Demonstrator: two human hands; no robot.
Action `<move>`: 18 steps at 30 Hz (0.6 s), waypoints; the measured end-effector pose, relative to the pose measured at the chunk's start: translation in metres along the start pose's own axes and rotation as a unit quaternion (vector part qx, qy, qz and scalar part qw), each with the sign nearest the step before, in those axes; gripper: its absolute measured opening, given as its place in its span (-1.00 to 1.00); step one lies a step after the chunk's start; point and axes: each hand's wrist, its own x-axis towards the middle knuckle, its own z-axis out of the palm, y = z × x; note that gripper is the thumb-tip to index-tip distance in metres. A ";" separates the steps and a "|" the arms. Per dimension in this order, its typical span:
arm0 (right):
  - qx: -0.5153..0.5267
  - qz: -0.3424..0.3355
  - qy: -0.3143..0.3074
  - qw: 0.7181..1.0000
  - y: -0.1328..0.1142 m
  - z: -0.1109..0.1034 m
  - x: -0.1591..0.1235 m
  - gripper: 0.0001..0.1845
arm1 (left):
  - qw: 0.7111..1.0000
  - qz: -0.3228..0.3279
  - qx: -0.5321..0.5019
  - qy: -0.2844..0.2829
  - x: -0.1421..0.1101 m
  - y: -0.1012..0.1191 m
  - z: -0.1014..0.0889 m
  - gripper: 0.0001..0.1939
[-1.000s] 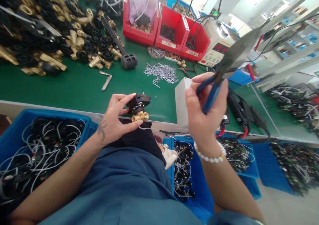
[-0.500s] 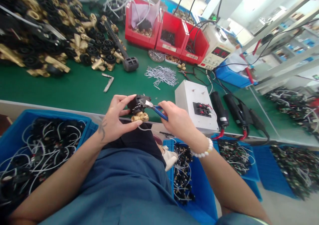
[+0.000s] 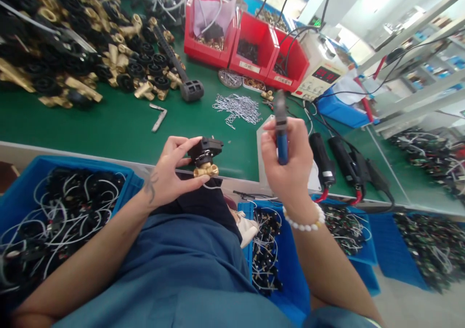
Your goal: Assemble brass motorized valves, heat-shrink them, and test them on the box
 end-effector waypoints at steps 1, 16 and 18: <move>0.006 -0.005 -0.007 1.000 -0.001 0.000 0.001 -0.93 | 1.000 0.001 -0.001 -0.001 0.000 0.000 0.000 -0.29; -0.021 -0.056 -0.275 0.959 0.010 0.003 0.001 -0.91 | 1.000 0.016 0.006 -0.005 0.001 -0.001 0.000 -0.28; -0.012 0.006 -0.170 0.985 0.014 0.000 0.002 -0.85 | 1.000 0.007 0.001 -0.007 0.001 -0.001 0.000 -0.28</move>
